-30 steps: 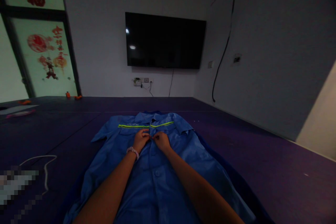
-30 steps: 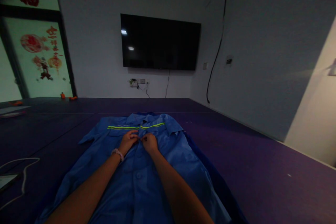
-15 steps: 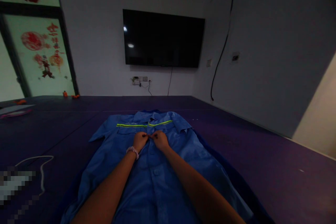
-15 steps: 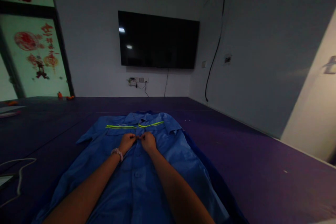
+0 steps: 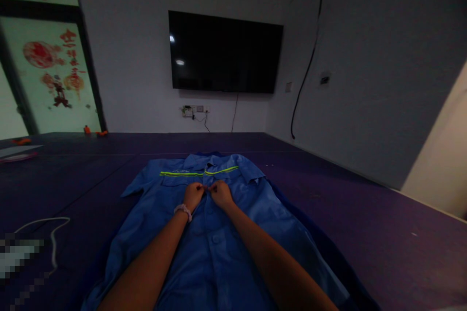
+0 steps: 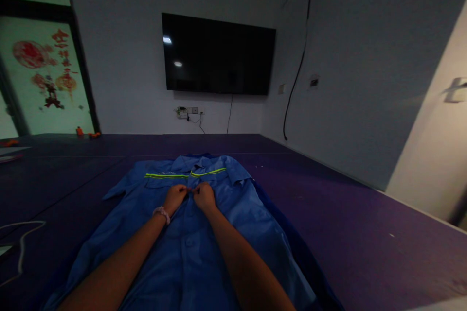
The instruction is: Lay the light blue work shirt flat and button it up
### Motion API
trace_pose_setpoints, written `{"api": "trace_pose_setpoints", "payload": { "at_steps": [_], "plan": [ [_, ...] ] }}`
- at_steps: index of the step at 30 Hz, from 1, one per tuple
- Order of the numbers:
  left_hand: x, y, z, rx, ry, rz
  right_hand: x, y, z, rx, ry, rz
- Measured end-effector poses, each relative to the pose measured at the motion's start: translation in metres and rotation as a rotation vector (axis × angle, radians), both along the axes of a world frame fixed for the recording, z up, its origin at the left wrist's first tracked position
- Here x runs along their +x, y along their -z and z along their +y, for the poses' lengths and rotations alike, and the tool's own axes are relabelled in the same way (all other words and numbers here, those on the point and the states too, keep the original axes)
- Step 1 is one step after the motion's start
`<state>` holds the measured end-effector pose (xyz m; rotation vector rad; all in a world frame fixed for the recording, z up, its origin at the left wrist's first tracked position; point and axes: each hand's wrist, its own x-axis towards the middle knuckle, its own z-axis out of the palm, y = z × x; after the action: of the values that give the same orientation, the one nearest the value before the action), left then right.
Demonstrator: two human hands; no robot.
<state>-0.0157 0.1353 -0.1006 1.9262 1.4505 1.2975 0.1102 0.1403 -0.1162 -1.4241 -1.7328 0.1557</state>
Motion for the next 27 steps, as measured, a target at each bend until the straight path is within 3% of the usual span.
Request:
{"api": "trace_pose_setpoints", "payload": {
  "at_steps": [11,27],
  "plan": [
    [-0.001,0.0,-0.001,0.011,0.032,-0.069,0.0,-0.003,0.002,0.057,0.016,-0.012],
    [0.003,0.002,-0.002,0.08,0.038,-0.025,0.0,-0.005,-0.008,-0.003,0.046,0.006]
  ]
}}
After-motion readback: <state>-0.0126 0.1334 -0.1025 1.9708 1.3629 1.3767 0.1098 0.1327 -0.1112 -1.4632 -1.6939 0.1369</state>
